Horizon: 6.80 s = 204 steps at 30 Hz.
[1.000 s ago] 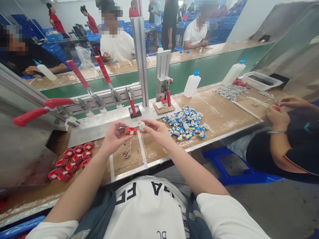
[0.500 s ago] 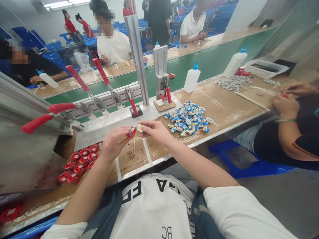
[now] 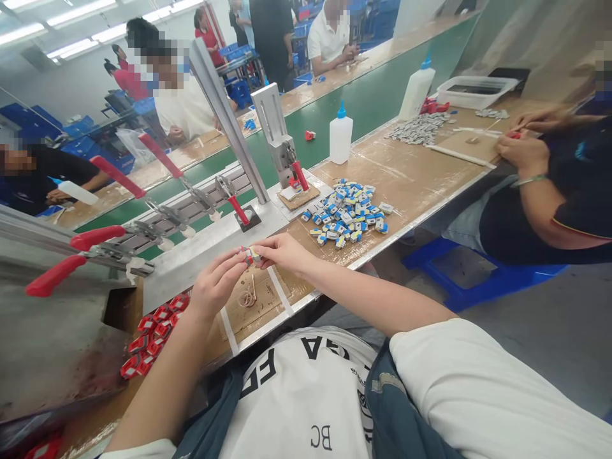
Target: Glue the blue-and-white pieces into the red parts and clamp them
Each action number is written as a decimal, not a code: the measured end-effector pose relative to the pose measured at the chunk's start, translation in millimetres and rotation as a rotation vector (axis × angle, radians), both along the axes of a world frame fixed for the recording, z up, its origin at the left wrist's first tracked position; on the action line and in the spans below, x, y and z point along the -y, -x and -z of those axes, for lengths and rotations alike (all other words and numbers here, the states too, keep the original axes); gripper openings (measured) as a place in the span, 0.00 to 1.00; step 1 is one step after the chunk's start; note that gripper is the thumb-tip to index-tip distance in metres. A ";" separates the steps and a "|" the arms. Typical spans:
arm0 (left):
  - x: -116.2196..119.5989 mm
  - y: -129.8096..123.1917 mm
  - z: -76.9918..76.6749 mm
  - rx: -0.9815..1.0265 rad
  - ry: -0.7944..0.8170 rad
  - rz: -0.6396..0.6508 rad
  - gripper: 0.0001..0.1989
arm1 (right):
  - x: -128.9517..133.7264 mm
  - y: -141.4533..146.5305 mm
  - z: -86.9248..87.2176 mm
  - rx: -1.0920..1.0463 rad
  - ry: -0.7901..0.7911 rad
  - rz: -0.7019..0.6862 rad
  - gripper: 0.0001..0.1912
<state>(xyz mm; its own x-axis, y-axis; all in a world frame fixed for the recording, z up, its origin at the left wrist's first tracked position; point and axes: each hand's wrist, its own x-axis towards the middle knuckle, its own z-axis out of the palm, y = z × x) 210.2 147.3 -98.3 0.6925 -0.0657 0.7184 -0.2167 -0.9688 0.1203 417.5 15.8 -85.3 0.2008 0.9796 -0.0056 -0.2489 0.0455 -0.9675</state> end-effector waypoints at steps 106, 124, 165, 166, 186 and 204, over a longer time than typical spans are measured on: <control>-109.7 -137.0 55.3 0.068 0.904 -0.452 0.20 | -109.0 0.1 -108.8 0.016 -0.008 -0.012 0.29; -116.1 -143.9 67.0 -0.024 0.926 -0.441 0.25 | -107.9 -7.0 -103.0 0.027 -0.012 -0.016 0.27; -117.8 -127.8 43.9 -0.245 0.777 -0.423 0.38 | -125.6 -55.2 13.1 1.065 -0.150 0.139 0.28; -115.3 -122.2 40.4 -0.272 0.755 -0.426 0.40 | -129.7 -55.2 16.3 1.160 -0.134 0.172 0.27; -18.1 158.3 8.9 -0.709 0.283 -1.064 0.24 | -42.8 -190.5 -82.0 0.549 -0.215 0.623 0.31; -9.2 176.6 5.8 -0.573 0.394 -1.106 0.25 | -78.2 -224.4 -29.8 1.165 0.146 0.368 0.25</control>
